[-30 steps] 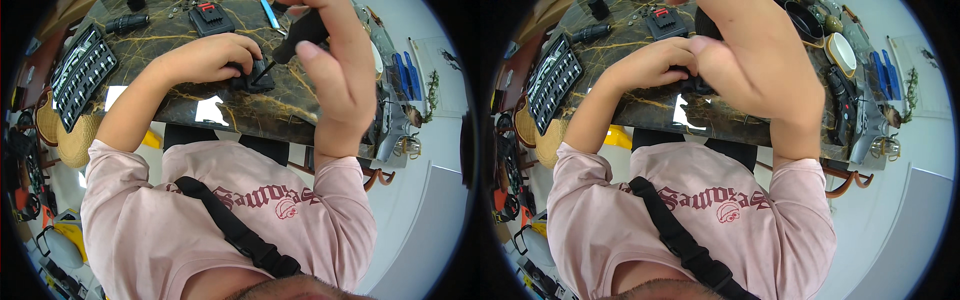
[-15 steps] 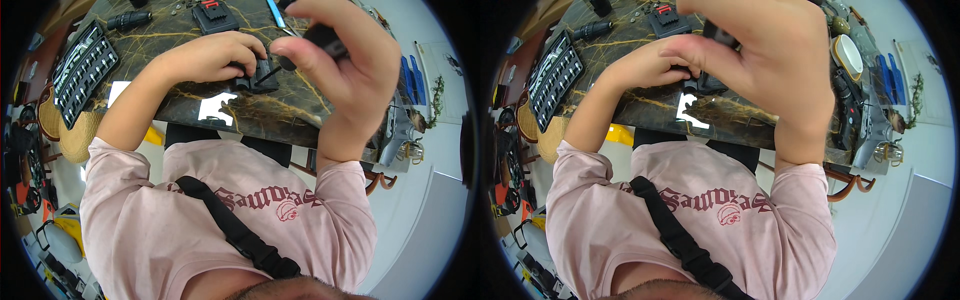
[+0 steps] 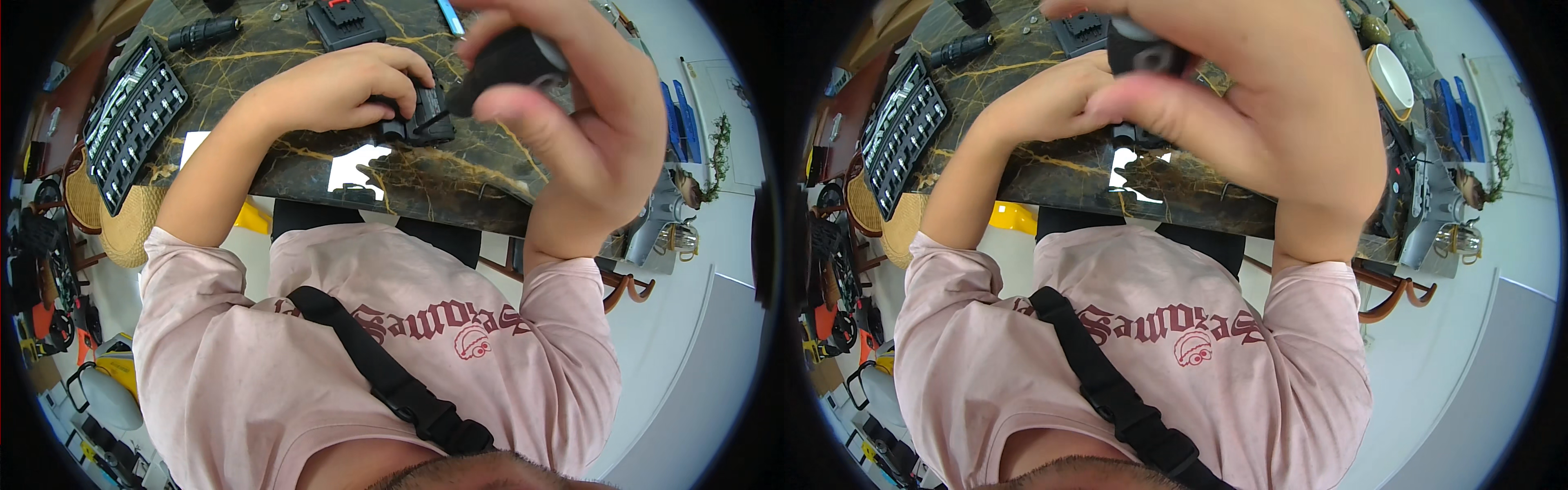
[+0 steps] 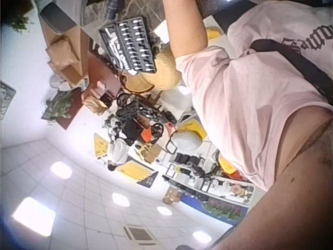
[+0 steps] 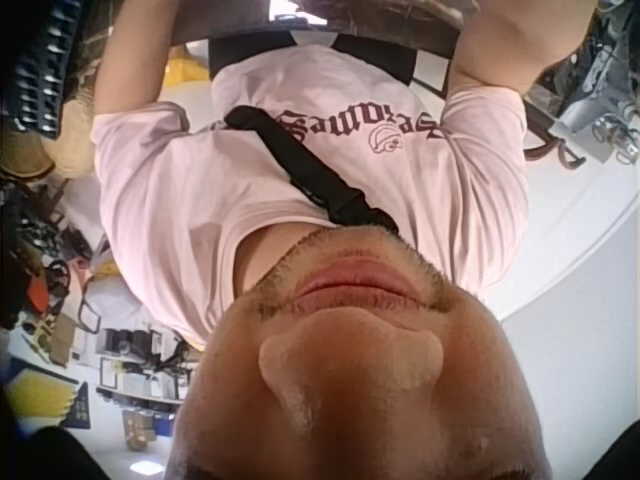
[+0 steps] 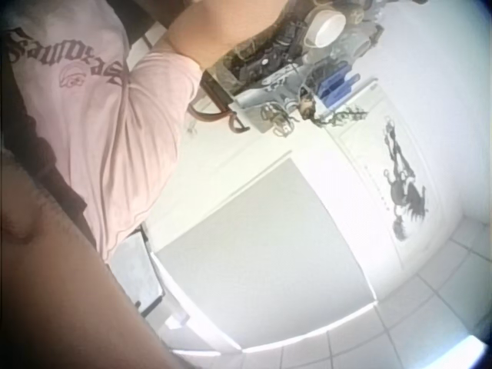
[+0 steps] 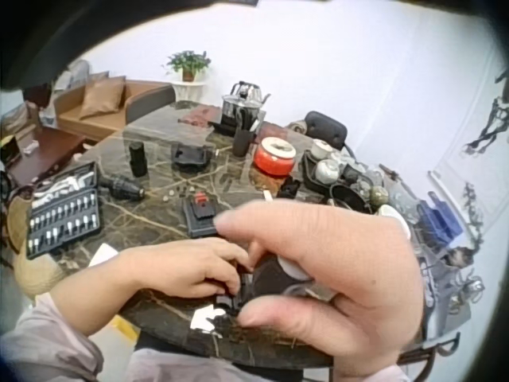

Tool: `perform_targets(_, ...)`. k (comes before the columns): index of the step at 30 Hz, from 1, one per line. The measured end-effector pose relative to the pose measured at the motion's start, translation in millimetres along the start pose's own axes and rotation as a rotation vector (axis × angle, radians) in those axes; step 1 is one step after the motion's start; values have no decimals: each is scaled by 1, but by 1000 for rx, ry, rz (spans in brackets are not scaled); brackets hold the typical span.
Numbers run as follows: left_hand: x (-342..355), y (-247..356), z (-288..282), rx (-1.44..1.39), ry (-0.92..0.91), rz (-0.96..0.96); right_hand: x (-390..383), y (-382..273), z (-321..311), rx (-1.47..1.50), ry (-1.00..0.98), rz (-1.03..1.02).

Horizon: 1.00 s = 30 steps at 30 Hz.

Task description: The recorder disassembles a handheld power drill, inspects the motor and housing, and then reassembles the casing using a manual screwdriver.

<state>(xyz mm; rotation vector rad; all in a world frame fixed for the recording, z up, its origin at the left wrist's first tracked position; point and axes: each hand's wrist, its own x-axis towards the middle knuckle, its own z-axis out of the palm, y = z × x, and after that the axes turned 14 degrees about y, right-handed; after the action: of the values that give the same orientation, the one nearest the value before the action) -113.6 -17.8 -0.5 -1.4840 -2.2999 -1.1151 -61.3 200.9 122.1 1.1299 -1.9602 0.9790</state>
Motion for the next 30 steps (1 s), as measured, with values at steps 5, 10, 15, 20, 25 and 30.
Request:
perform_targets(5, -1, 4, -2, -43, -22, -85, 0, 17, 11, -109, 89, 86)
perform_targets(10, -3, -5, 4, 16, 42, 60, 13, -7, -11, 8, -15, -115)
perform_targets(15, -1, 1, -2, 9, -34, -48, 4, -7, 29, -49, 195, 31)
perform_targets(20, 1, 3, 1, 26, 13, 28, 12, 5, -26, 91, -153, -45)
perform_targets(25, -9, -1, -1, 23, -33, -54, -1, 10, 47, -18, 482, -19)
perform_targets(30, 2, 6, -1, 11, -15, -7, 1, 8, 3, -10, 112, 22)
